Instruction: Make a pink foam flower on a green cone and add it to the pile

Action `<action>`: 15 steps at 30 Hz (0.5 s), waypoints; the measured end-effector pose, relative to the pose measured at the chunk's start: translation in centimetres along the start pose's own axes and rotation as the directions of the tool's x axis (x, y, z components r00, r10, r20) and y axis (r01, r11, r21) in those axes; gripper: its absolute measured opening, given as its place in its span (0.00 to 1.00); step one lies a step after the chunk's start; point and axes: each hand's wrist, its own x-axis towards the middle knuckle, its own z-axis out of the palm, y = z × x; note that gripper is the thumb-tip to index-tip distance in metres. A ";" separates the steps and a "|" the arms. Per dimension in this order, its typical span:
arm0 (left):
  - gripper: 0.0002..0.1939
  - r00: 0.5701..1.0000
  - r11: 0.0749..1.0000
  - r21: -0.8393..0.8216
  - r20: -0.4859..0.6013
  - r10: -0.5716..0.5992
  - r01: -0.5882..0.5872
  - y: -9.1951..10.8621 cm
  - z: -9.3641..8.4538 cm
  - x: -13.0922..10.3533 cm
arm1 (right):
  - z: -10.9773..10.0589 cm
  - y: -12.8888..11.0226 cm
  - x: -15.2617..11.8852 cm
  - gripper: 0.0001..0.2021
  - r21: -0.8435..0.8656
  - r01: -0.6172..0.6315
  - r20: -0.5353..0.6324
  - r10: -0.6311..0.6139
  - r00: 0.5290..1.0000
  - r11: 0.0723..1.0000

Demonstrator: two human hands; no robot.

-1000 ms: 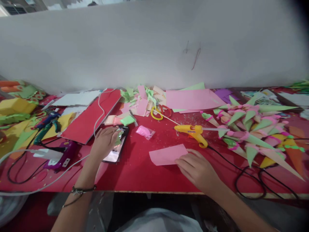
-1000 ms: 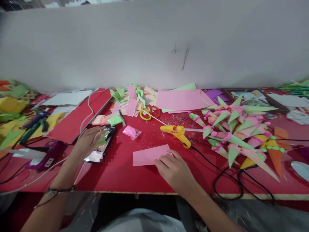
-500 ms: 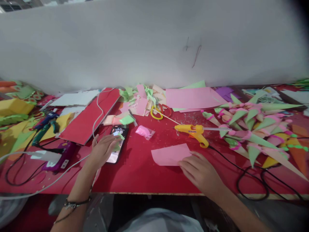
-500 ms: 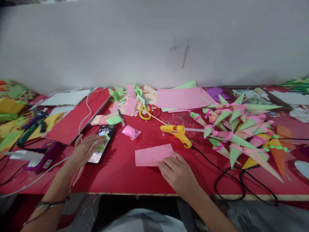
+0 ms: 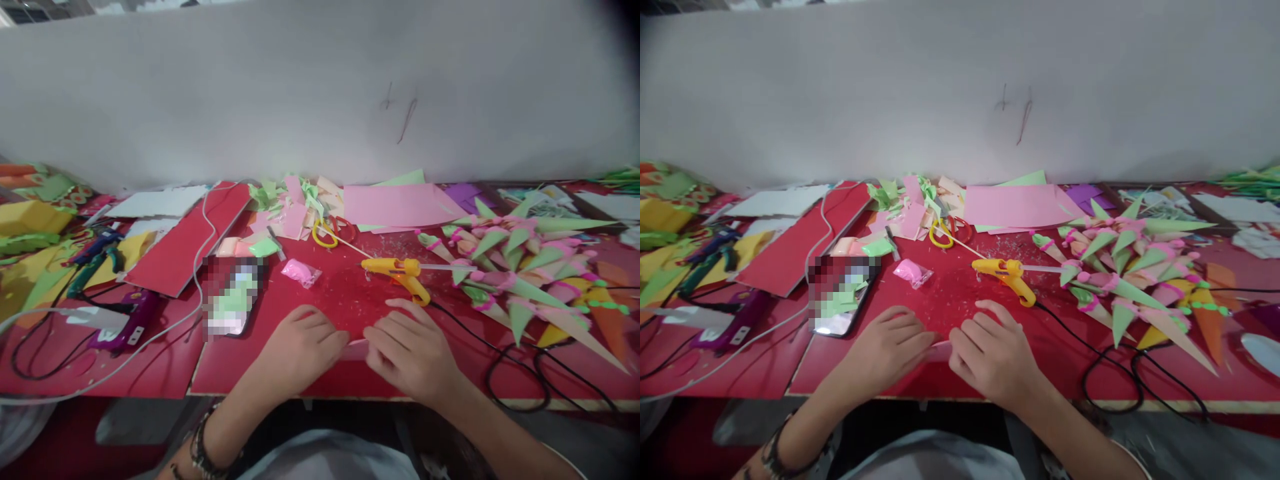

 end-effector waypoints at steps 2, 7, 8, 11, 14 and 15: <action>0.09 1.000 0.999 0.046 -0.016 0.023 -0.022 0.1 0.3 0.0 | -0.1 -0.2 0.3 0.09 0.015 0.016 -0.007 -0.016 1.000 1.000; 0.12 0.998 0.999 0.043 -0.067 0.015 -0.012 0.0 0.3 0.0 | 0.4 -0.4 1.1 0.10 0.063 0.068 -0.036 -0.066 0.997 0.996; 0.12 0.998 0.999 0.046 -0.067 0.014 -0.011 -0.1 0.3 -0.1 | 0.5 -0.3 1.3 0.11 0.069 0.064 -0.042 -0.062 0.997 0.996; 0.12 0.997 0.999 0.054 -0.077 -0.001 0.005 -0.7 0.0 -0.6 | 0.7 0.5 1.3 0.12 0.070 0.041 -0.044 -0.038 0.998 0.997; 0.13 0.998 0.998 0.048 -0.054 -0.038 0.041 -1.8 -0.6 -1.7 | 0.5 2.4 0.2 0.12 0.049 -0.004 -0.012 0.005 1.000 0.999; 0.14 0.997 0.997 0.043 -0.037 -0.061 0.063 -2.2 -0.9 -2.1 | 0.3 3.1 -0.3 0.12 0.040 -0.028 0.010 0.028 1.000 0.999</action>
